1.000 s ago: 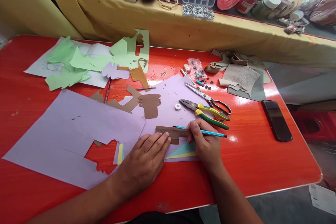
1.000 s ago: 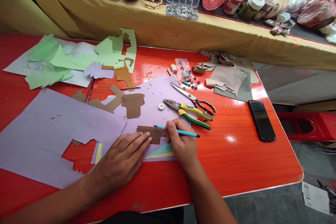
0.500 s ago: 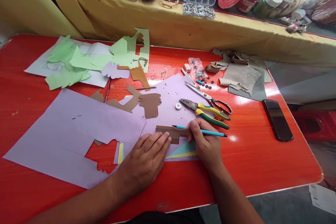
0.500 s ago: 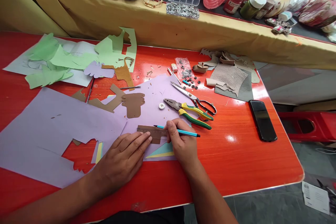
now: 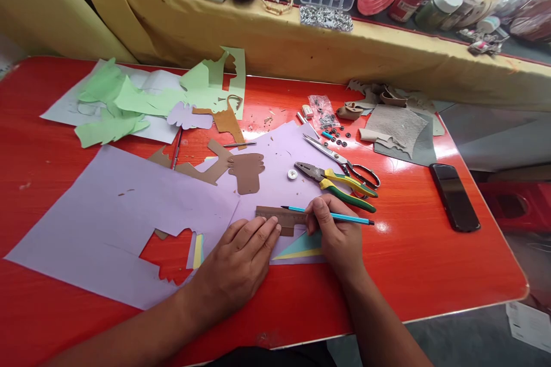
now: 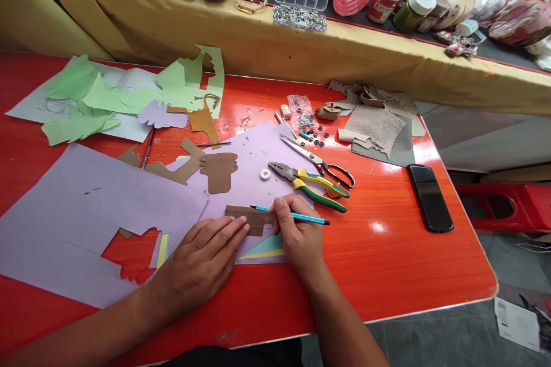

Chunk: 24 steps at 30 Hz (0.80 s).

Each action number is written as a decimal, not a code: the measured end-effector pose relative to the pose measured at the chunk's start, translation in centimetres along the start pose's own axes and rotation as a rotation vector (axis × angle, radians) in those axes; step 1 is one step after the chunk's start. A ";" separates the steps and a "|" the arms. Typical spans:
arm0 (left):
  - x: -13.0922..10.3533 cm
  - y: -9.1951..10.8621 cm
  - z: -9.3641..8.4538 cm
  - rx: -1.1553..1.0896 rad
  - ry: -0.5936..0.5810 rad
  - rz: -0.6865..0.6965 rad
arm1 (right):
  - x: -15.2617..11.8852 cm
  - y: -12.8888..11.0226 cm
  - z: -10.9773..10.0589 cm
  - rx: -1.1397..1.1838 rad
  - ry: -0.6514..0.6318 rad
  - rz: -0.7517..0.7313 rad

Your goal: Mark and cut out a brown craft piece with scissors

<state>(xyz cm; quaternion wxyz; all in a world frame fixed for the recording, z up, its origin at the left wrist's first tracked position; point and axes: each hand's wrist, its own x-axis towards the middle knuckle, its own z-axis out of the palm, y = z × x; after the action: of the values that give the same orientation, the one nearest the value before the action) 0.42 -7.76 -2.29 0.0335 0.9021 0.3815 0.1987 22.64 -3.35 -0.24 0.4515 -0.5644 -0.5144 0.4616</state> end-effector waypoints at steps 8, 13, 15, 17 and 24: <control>-0.3 0.0 0.3 0.009 0.010 0.007 | -0.6 -0.5 1.1 -0.031 -0.126 0.014; -0.4 0.0 0.6 0.013 0.022 0.006 | -0.3 -1.7 1.7 -0.104 -0.153 -0.069; -0.5 0.0 0.6 0.016 0.029 0.008 | -0.1 -2.1 1.9 -0.108 -0.161 -0.085; -0.5 0.0 0.7 0.018 0.037 0.005 | 0.1 -2.2 2.2 -0.116 -0.162 -0.083; -0.5 -0.1 0.8 0.013 0.046 0.016 | 0.7 -1.7 3.2 -0.166 -0.189 -0.070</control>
<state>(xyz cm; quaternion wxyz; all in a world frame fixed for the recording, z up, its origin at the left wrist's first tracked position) 0.35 -8.01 -3.17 0.0174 0.9006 0.3761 0.2172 19.28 -2.44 0.91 0.3686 -0.5354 -0.6103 0.4528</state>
